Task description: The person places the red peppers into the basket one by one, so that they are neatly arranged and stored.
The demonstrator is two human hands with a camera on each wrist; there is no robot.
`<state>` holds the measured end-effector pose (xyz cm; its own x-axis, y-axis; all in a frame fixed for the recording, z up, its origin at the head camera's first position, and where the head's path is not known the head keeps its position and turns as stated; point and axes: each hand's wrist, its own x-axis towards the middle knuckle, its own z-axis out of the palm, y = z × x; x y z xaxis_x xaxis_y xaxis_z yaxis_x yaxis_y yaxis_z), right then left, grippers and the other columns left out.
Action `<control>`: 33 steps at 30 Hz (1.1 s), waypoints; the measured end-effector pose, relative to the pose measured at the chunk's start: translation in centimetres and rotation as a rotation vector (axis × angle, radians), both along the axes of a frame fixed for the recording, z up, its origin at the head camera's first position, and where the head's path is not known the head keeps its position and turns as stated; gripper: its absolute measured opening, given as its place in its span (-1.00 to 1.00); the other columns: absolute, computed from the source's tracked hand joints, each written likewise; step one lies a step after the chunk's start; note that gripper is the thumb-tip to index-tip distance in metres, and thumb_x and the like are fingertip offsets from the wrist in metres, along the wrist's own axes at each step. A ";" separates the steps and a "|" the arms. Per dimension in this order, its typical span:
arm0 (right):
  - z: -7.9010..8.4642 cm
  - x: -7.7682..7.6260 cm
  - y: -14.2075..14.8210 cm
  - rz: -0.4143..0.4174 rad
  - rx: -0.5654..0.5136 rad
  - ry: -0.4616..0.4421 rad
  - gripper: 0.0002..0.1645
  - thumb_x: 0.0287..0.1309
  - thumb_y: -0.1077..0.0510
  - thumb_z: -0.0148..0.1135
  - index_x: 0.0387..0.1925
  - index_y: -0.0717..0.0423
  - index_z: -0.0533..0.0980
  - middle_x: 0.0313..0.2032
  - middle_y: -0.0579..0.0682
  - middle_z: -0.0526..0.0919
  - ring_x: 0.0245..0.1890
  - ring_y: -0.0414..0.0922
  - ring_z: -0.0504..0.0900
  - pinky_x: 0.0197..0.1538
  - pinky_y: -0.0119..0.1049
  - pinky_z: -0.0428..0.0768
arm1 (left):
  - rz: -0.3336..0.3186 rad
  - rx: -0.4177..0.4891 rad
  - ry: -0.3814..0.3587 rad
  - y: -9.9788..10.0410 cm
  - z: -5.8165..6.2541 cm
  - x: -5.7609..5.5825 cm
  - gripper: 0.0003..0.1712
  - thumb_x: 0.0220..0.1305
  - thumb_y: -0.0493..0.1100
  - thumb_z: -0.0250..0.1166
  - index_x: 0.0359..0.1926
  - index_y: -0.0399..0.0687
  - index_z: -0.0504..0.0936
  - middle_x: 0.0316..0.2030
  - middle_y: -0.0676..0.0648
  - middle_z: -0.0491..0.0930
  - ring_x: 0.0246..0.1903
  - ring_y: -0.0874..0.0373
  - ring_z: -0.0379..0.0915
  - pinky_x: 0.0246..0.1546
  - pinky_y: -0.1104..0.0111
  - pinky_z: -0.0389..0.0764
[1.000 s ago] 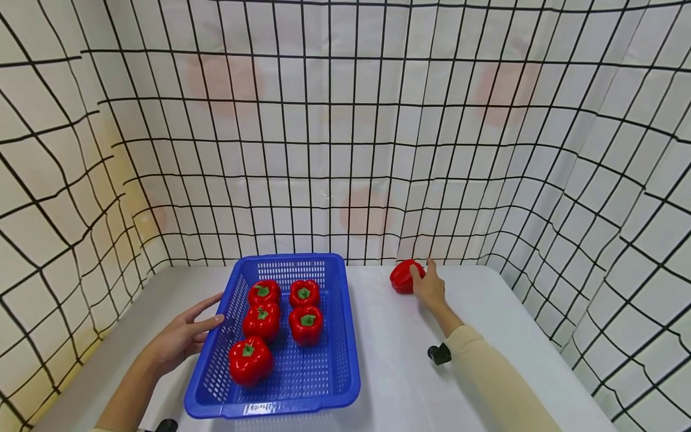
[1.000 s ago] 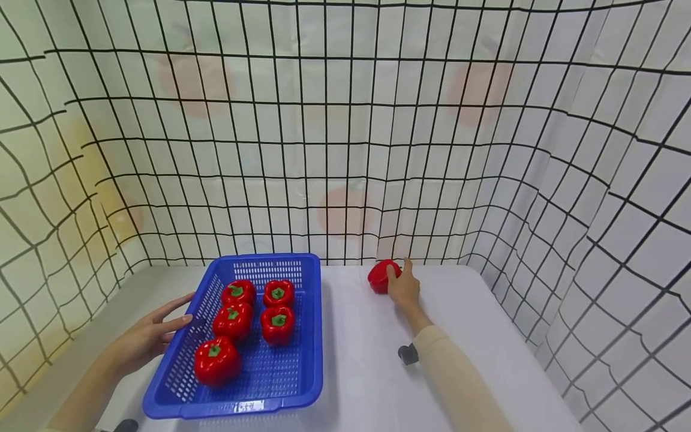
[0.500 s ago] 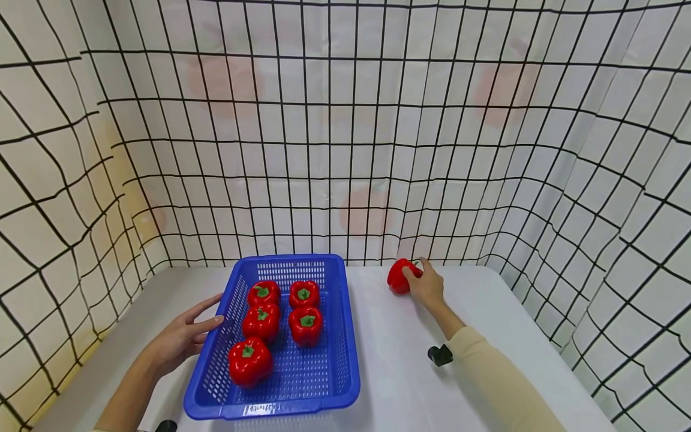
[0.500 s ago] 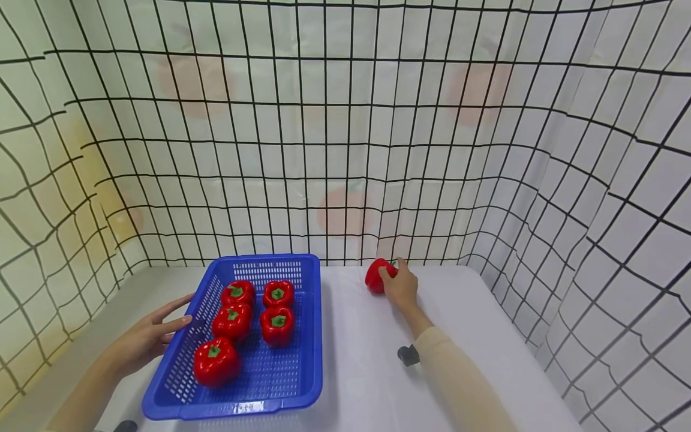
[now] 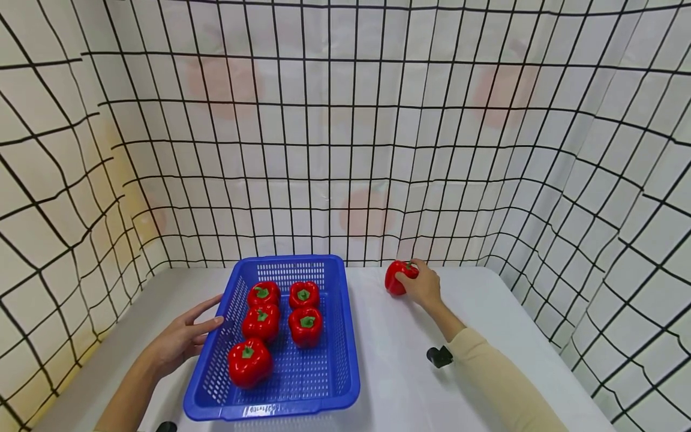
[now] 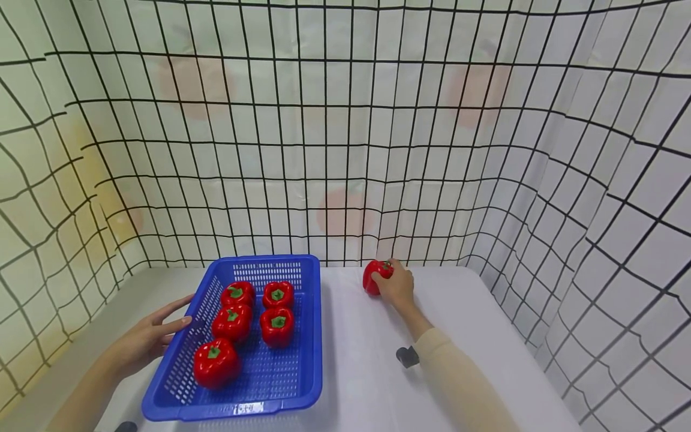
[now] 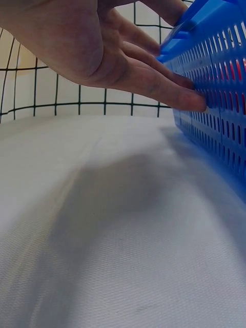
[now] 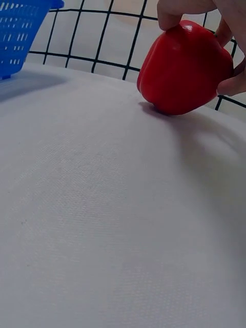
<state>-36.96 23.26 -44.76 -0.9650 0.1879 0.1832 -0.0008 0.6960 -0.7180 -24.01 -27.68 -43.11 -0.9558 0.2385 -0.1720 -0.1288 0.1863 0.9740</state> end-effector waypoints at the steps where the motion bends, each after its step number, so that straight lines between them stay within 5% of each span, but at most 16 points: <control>1: 0.0 0.1 0.0 0.001 0.002 0.001 -0.24 0.27 -0.01 0.20 0.41 0.23 0.31 0.26 0.36 0.50 0.26 0.32 0.43 0.13 0.20 0.65 | 0.000 0.000 0.001 0.0 0.0 0.0 -0.06 0.50 0.05 0.17 0.64 0.03 -0.19 0.27 -0.28 0.56 -0.04 -0.13 0.74 -0.03 0.10 0.73; 16: 0.7 1.2 -0.5 0.077 0.009 -0.031 -0.30 0.16 0.06 0.34 0.28 0.15 0.32 0.19 0.36 0.52 0.23 0.33 0.44 0.10 0.18 0.68 | 0.018 -0.003 -0.002 0.0 -0.1 -0.1 -0.06 0.49 0.06 0.18 0.64 0.05 -0.17 0.29 -0.31 0.53 -0.04 -0.14 0.74 -0.04 0.09 0.73; 33: 2.5 2.7 -1.3 0.136 0.054 0.046 -0.20 0.04 0.07 0.44 0.30 0.11 0.32 0.21 0.31 0.49 0.25 0.29 0.43 0.07 0.17 0.69 | 0.036 0.001 -0.008 0.1 -0.2 -0.1 -0.06 0.48 0.05 0.20 0.64 0.08 -0.15 0.29 -0.31 0.53 -0.04 -0.14 0.74 -0.04 0.11 0.74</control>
<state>-34.22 21.93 -42.28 -0.9711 0.0450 0.2344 -0.1297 0.7247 -0.6768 -24.10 -27.54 -43.29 -0.9624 0.2038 -0.1797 -0.1435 0.1804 0.9731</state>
